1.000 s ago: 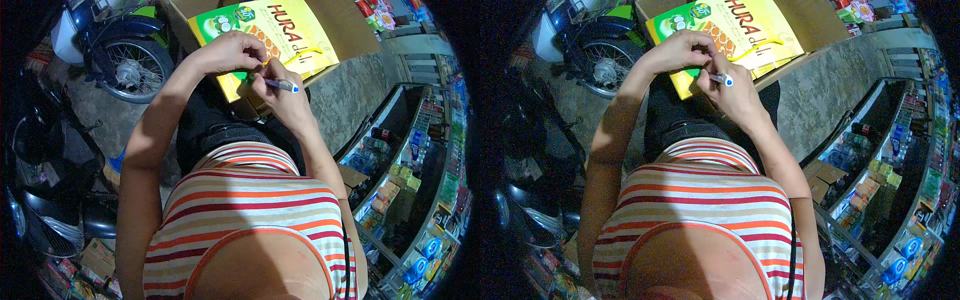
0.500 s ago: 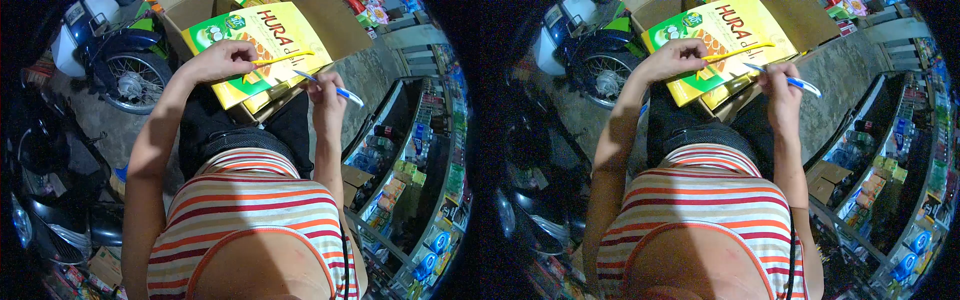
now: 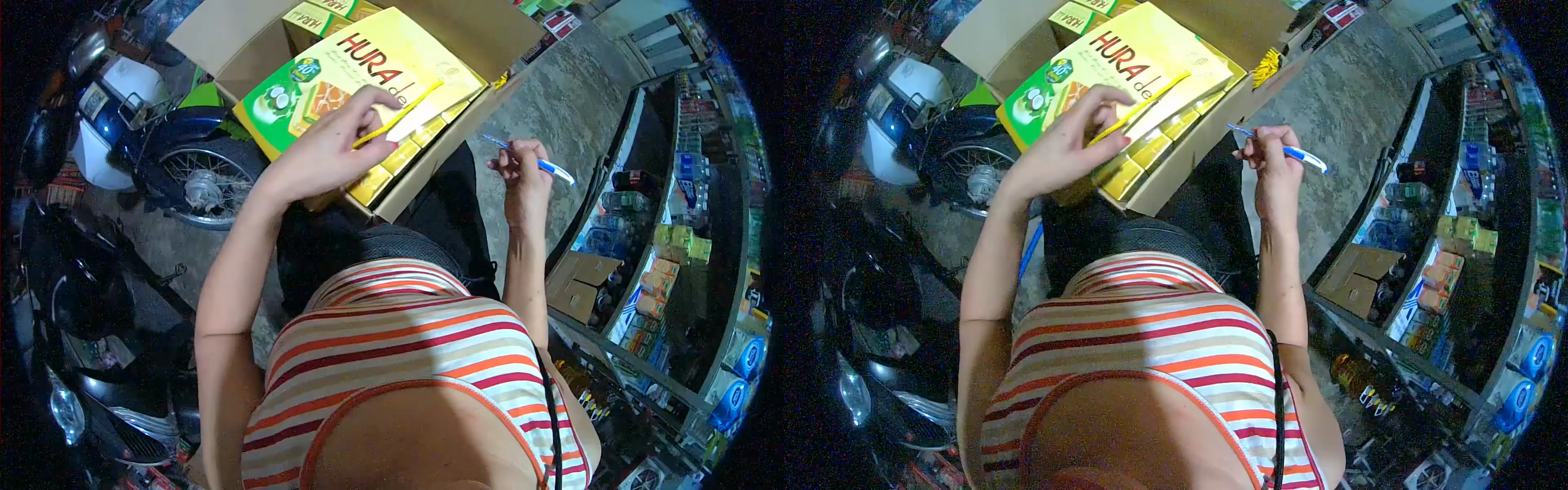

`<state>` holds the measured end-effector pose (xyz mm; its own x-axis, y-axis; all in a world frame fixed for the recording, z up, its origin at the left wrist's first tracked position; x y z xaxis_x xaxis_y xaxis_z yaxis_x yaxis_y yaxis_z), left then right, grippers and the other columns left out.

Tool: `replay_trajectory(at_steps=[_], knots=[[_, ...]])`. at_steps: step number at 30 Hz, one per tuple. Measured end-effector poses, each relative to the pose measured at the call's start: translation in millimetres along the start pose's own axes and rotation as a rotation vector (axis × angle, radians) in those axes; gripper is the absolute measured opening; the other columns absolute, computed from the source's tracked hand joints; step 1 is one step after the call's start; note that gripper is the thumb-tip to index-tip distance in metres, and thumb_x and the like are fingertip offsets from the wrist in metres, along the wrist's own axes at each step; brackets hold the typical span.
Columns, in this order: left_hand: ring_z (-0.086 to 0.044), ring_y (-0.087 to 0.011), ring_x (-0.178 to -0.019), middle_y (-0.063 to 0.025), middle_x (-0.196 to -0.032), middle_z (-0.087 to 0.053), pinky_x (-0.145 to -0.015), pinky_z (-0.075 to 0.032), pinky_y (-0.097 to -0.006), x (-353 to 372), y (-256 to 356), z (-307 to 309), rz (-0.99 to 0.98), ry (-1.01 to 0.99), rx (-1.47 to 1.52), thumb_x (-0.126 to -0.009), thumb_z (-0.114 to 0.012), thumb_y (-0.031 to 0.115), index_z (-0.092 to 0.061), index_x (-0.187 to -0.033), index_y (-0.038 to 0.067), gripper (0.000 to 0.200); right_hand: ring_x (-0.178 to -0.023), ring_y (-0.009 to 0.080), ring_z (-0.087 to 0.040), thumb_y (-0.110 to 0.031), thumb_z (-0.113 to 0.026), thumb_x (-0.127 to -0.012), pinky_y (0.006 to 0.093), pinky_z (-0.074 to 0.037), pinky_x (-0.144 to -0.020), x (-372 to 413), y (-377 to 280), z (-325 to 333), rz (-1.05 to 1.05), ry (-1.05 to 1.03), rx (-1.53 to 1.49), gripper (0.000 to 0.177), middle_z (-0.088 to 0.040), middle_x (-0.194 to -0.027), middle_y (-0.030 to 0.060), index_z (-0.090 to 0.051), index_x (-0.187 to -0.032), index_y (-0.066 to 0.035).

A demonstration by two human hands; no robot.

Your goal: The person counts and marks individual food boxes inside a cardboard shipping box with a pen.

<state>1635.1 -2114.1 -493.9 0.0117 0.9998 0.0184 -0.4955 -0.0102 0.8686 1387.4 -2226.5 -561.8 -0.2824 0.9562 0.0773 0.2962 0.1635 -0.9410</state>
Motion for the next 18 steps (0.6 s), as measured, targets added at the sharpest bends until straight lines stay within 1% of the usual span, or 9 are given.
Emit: replay_trajectory(at_steps=[4,7,8,9,11,13,15,17,18], knots=[[-0.052,-0.0056,-0.080,-0.0003,-0.088,-0.054,-0.066,-0.044,-0.0209,-48.9,33.3,-8.7,-0.070,0.031,0.096,-0.091,-0.062,0.020,-0.052,-0.121,0.006,0.035,-0.062,0.0100,-0.047,-0.016,-0.053,-0.095,0.0291,-0.050,-0.066,-4.1,9.6,17.6,0.007,-0.003,-0.025,0.013,-0.056,-0.074,0.0048,-0.055,-0.091,-0.005],[-0.055,-0.0063,-0.074,-0.0002,-0.084,-0.057,-0.068,-0.047,-0.0214,-70.9,56.2,14.9,-0.088,0.050,0.020,-0.092,-0.062,0.021,-0.057,-0.116,0.006,0.029,-0.064,0.0092,-0.049,-0.022,-0.053,-0.096,0.0289,-0.050,-0.068,-4.8,12.8,39.4,0.013,0.046,0.072,0.019,-0.058,-0.078,0.0039,-0.057,-0.102,-0.005],[-0.056,-0.0064,-0.074,-0.0008,-0.085,-0.059,-0.069,-0.047,-0.0216,-73.4,62.5,22.4,-0.068,0.075,0.176,-0.090,-0.064,0.019,-0.058,-0.117,0.007,0.030,-0.064,0.0091,-0.050,-0.022,-0.052,-0.097,0.0283,-0.050,-0.068,-4.5,16.6,50.8,0.002,0.066,0.079,0.021,-0.059,-0.079,0.0039,-0.058,-0.106,-0.004],[-0.061,-0.0126,-0.088,-0.0068,-0.096,-0.062,-0.071,-0.049,-0.0225,-73.6,69.4,36.0,-0.023,0.139,0.097,-0.093,-0.059,0.020,-0.057,-0.117,0.003,0.030,-0.065,0.0090,-0.051,-0.023,-0.052,-0.097,0.0277,-0.050,-0.068,-3.7,19.9,61.2,-0.011,0.085,0.087,0.024,-0.059,-0.080,0.0038,-0.058,-0.109,-0.004],[-0.066,-0.0233,-0.095,-0.0176,-0.097,-0.067,-0.077,-0.056,-0.0370,-70.8,138.1,39.7,0.286,0.423,0.262,-0.084,-0.065,0.029,-0.062,-0.105,-0.003,0.038,-0.066,0.0099,-0.054,-0.022,-0.051,-0.098,0.0256,-0.049,-0.065,-5.1,23.2,76.0,-0.023,0.120,0.054,0.022,-0.061,-0.081,0.0059,-0.059,-0.106,-0.003],[-0.064,-0.0165,-0.088,-0.0120,-0.090,-0.064,-0.074,-0.058,-0.0336,-59.4,135.7,76.2,-0.202,0.205,0.347,-0.080,-0.071,0.018,-0.061,-0.101,0.000,0.030,-0.066,0.0098,-0.053,-0.023,-0.051,-0.098,0.0260,-0.049,-0.065,-7.6,27.3,89.2,-0.066,0.189,0.054,0.023,-0.061,-0.082,0.0058,-0.059,-0.107,-0.003],[-0.061,-0.0191,-0.084,-0.0124,-0.090,-0.059,-0.072,-0.059,-0.0364,-58.3,169.7,78.1,-0.254,0.442,0.297,-0.080,-0.070,0.020,-0.059,-0.100,-0.001,0.031,-0.066,0.0095,-0.053,-0.024,-0.051,-0.098,0.0265,-0.050,-0.065,-13.0,30.1,98.4,-0.081,0.201,0.061,0.024,-0.061,-0.085,0.0055,-0.059,-0.108,-0.004],[-0.058,-0.0231,-0.084,-0.0130,-0.091,-0.052,-0.074,-0.058,-0.0393,-66.0,177.9,80.4,-0.437,0.662,0.155,-0.079,-0.070,0.019,-0.056,-0.099,0.001,0.030,-0.071,0.0092,-0.053,-0.029,-0.049,-0.099,0.0266,-0.049,-0.066,-22.8,35.3,105.1,-0.088,0.217,0.101,0.030,-0.061,-0.090,0.0055,-0.059,-0.113,-0.004],[-0.056,-0.0285,-0.094,-0.0164,-0.099,-0.047,-0.077,-0.057,-0.0430,-82.8,189.1,77.0,-0.316,0.920,0.165,-0.079,-0.071,0.018,-0.054,-0.100,0.001,0.032,-0.071,0.0092,-0.053,-0.029,-0.049,-0.099,0.0266,-0.049,-0.066,-29.4,37.2,106.9,-0.086,0.216,0.096,0.030,-0.061,-0.090,0.0055,-0.059,-0.113,-0.004]])
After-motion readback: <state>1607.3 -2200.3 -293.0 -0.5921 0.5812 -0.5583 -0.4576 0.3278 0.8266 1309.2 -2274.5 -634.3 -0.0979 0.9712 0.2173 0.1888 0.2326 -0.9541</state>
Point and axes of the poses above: each hand's wrist, its own x-axis away from the middle knuckle, its own z-axis out of the back of the hand, y = z × x, the point moved 1 cm from there along -x, towards the middle knuckle
